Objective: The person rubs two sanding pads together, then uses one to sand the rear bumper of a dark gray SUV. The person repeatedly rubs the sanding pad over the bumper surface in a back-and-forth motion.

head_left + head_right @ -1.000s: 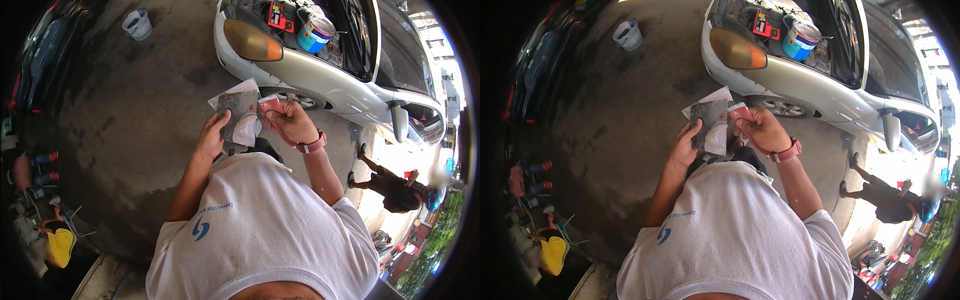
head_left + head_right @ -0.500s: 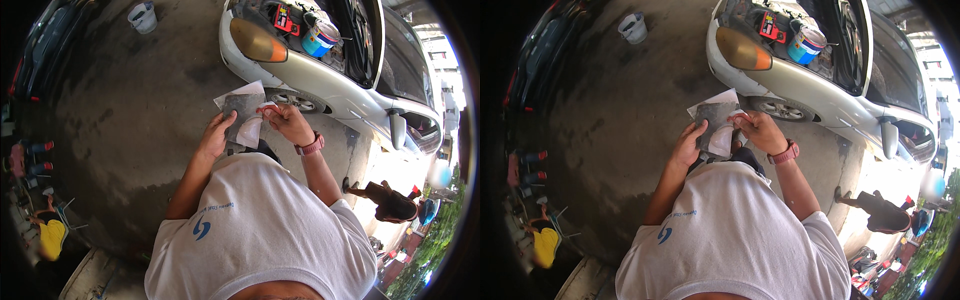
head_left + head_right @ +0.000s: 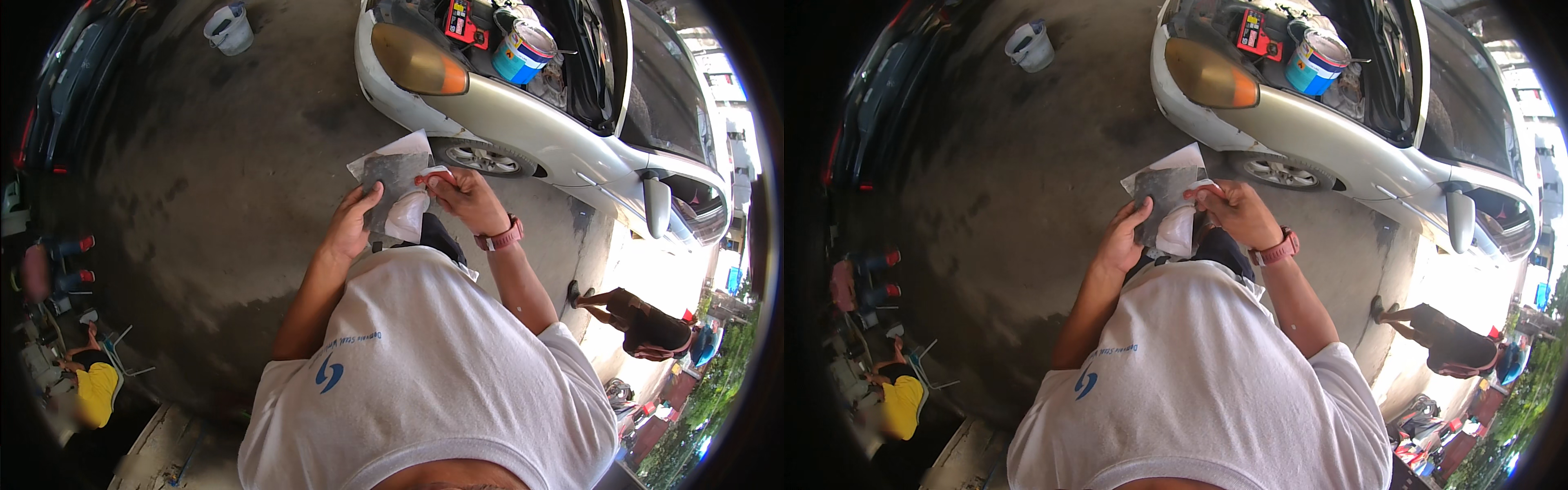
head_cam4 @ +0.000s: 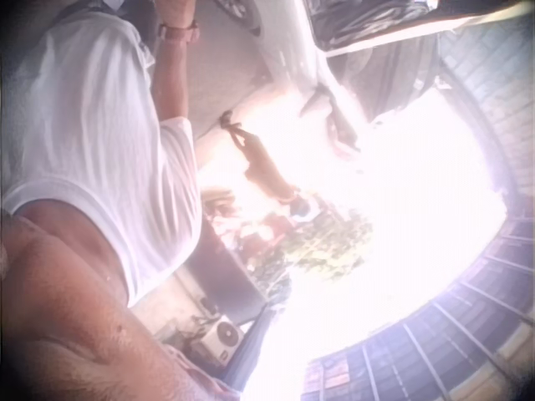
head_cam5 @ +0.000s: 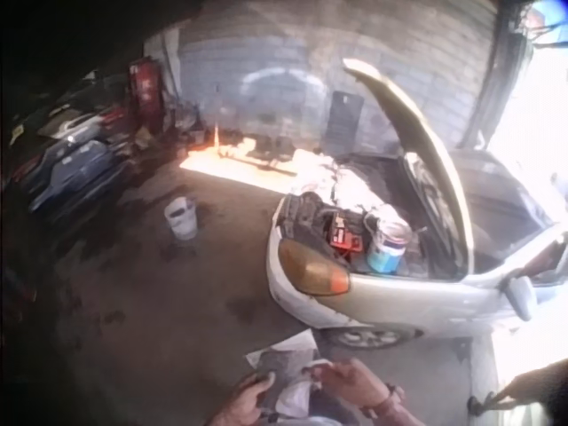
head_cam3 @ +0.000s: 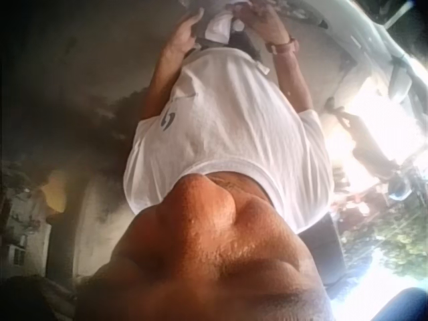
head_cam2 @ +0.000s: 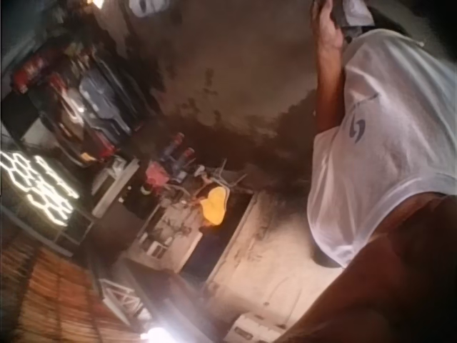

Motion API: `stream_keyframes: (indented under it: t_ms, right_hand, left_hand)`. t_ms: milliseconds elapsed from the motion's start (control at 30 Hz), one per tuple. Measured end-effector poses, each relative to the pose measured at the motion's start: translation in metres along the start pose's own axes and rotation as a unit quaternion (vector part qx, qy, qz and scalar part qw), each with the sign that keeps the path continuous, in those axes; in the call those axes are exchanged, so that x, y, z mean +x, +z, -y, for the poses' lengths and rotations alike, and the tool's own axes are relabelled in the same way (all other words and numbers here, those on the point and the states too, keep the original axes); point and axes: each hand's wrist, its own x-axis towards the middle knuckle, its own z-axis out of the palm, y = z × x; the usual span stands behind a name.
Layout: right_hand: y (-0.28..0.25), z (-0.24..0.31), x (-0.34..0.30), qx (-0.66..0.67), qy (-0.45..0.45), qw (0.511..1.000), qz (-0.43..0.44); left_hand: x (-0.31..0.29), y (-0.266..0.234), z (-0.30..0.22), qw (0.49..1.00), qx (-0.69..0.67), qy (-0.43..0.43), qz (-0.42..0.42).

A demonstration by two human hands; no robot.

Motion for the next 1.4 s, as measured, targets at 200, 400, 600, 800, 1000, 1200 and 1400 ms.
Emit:
stream_keyframes:
  t_ms: [200,400,600,800,1000,1200,1400]
  right_hand:
    - [-0.035,-0.028,0.01,-0.077,0.002,0.997,-0.024]
    - [-0.124,-0.09,0.04,-0.143,-0.047,0.982,-0.115]
    - [-0.33,-0.151,0.082,0.233,-0.013,0.855,-0.463]
    - [-0.556,-0.166,0.169,0.061,-0.059,0.793,-0.603]
    - [-0.717,-0.242,0.273,-0.357,0.162,0.848,-0.356]
    - [-0.746,-0.313,0.307,-0.322,0.204,0.853,-0.357]
    - [-0.552,-0.243,0.259,-0.228,-0.12,0.766,-0.589]
  left_hand:
    - [0.025,0.019,0.012,0.999,0.041,-0.004,-0.017]
    - [0.065,0.042,0.022,0.993,0.025,0.01,-0.111]
    - [0.106,0.058,0.006,0.973,0.026,0.053,-0.223]
    - [0.138,0.109,0.005,0.951,0.04,0.099,-0.289]
    - [0.15,0.151,0.013,0.943,0.025,0.13,-0.305]
    - [0.144,0.159,0.022,0.919,-0.027,0.187,-0.345]
    - [0.147,0.164,0.02,0.92,-0.081,0.229,-0.307]
